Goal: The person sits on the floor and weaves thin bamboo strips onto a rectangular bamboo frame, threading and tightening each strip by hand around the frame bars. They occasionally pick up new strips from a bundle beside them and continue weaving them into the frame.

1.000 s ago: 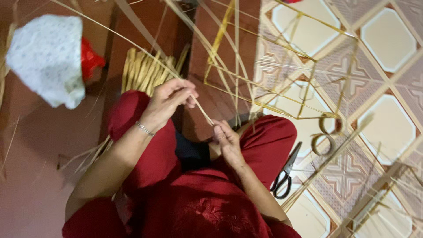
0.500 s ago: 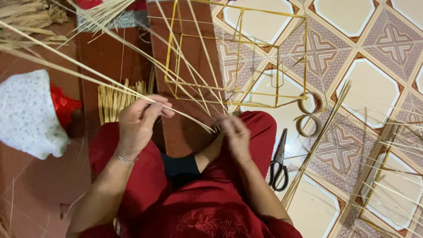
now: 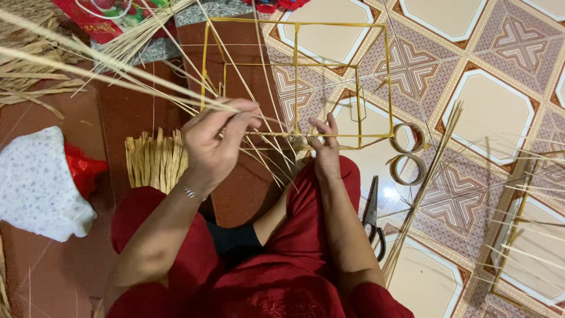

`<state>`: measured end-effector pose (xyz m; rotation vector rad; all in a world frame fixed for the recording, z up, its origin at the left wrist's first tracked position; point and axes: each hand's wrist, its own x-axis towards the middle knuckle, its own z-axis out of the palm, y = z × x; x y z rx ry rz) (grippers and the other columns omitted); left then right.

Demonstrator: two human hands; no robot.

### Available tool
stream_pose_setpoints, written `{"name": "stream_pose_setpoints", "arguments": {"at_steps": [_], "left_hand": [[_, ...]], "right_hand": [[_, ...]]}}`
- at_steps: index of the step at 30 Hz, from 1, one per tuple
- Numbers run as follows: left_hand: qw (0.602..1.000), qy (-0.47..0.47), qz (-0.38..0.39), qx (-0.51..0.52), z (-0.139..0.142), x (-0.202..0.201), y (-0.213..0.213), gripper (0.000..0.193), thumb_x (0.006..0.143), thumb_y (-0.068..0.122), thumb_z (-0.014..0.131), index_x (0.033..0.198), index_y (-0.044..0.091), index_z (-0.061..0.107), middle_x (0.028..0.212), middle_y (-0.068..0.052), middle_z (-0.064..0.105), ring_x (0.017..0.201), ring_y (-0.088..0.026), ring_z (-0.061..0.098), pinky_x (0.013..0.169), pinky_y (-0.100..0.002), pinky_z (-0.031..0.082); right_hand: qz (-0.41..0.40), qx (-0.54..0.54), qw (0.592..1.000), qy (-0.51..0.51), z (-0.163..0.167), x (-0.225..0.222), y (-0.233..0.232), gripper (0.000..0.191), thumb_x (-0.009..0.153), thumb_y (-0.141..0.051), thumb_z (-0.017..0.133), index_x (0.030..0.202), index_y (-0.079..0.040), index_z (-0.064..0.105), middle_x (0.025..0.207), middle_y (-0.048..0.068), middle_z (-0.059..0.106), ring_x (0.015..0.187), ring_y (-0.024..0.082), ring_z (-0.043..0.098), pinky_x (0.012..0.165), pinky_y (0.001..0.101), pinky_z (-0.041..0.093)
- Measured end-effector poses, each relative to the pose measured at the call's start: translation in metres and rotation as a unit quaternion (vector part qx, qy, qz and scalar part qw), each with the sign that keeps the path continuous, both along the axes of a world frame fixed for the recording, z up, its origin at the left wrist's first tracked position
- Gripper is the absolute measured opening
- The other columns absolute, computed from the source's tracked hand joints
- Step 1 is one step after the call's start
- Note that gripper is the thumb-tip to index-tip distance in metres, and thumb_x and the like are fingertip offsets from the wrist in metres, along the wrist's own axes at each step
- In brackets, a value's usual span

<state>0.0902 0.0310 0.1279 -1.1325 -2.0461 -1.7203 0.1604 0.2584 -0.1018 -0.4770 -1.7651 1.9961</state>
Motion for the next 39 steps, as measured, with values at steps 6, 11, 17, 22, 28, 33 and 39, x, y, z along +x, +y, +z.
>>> {"name": "stream_pose_setpoints", "arguments": {"at_steps": [6,11,17,22,28,33,39], "left_hand": [[0.997,-0.060,-0.039,-0.031,-0.047,-0.021,0.063,0.013,0.104,0.002,0.062,0.110,-0.003,0.073,0.105,-0.016,0.072,0.084,-0.018,0.073,0.066,-0.020,0.065],[0.974,-0.145,-0.031,-0.171,-0.098,-0.029,0.106,0.015,0.100,0.005,0.062,0.095,-0.001,0.075,0.099,-0.011,0.077,0.056,-0.016,0.061,0.045,-0.024,0.050],[0.964,-0.182,-0.055,-0.184,-0.151,-0.025,0.130,0.011,0.098,0.009,0.064,0.097,0.004,0.074,0.083,-0.010,0.075,0.058,-0.008,0.069,0.043,-0.019,0.057],[0.932,-0.220,-0.057,-0.283,-0.159,-0.017,0.128,0.011,0.098,0.010,0.066,0.093,0.005,0.074,0.068,-0.010,0.073,0.050,-0.011,0.065,0.038,-0.022,0.050],[0.934,-0.180,-0.055,-0.303,-0.133,-0.013,0.124,0.012,0.093,0.014,0.067,0.103,0.008,0.071,0.072,-0.006,0.076,0.055,-0.014,0.070,0.050,-0.033,0.057],[0.906,-0.239,-0.085,-0.339,-0.115,-0.011,0.114,0.017,0.096,0.015,0.061,0.111,0.007,0.060,0.077,-0.010,0.077,0.060,-0.023,0.073,0.063,-0.040,0.059],[0.925,-0.156,-0.065,-0.340,-0.126,-0.014,0.116,0.023,0.087,0.018,0.074,0.104,0.006,0.065,0.084,-0.016,0.075,0.078,-0.027,0.075,0.076,-0.041,0.060]], "right_hand": [[-0.056,0.118,0.984,-0.117,0.001,0.022,-0.001,0.014,0.098,-0.013,0.072,0.109,-0.008,0.077,0.098,0.012,0.075,0.080,0.018,0.069,0.069,0.0317,0.058],[-0.063,0.360,0.930,-0.035,0.009,0.030,0.002,0.015,0.092,-0.012,0.078,0.103,-0.003,0.076,0.080,0.012,0.072,0.067,0.021,0.069,0.062,0.0334,0.055],[-0.029,0.412,0.911,0.008,0.021,0.033,0.007,0.012,0.093,-0.008,0.075,0.105,-0.007,0.075,0.077,0.013,0.064,0.068,0.028,0.065,0.062,0.0389,0.052],[-0.001,0.430,0.902,-0.022,0.038,0.038,0.006,0.015,0.092,-0.006,0.074,0.107,-0.007,0.076,0.076,0.013,0.061,0.066,0.029,0.063,0.059,0.0411,0.051],[0.016,0.483,0.875,0.008,0.074,0.050,0.014,0.014,0.091,-0.004,0.076,0.104,-0.004,0.075,0.079,0.012,0.062,0.068,0.029,0.063,0.059,0.0412,0.052],[-0.042,0.538,0.840,0.063,0.101,0.041,0.031,0.013,0.086,-0.009,0.082,0.096,-0.006,0.075,0.081,0.009,0.062,0.077,0.029,0.060,0.069,0.0435,0.046],[-0.041,0.557,0.829,0.040,0.096,0.014,0.038,0.012,0.087,-0.010,0.085,0.095,-0.011,0.076,0.083,0.006,0.064,0.081,0.027,0.057,0.073,0.0413,0.041]]}}
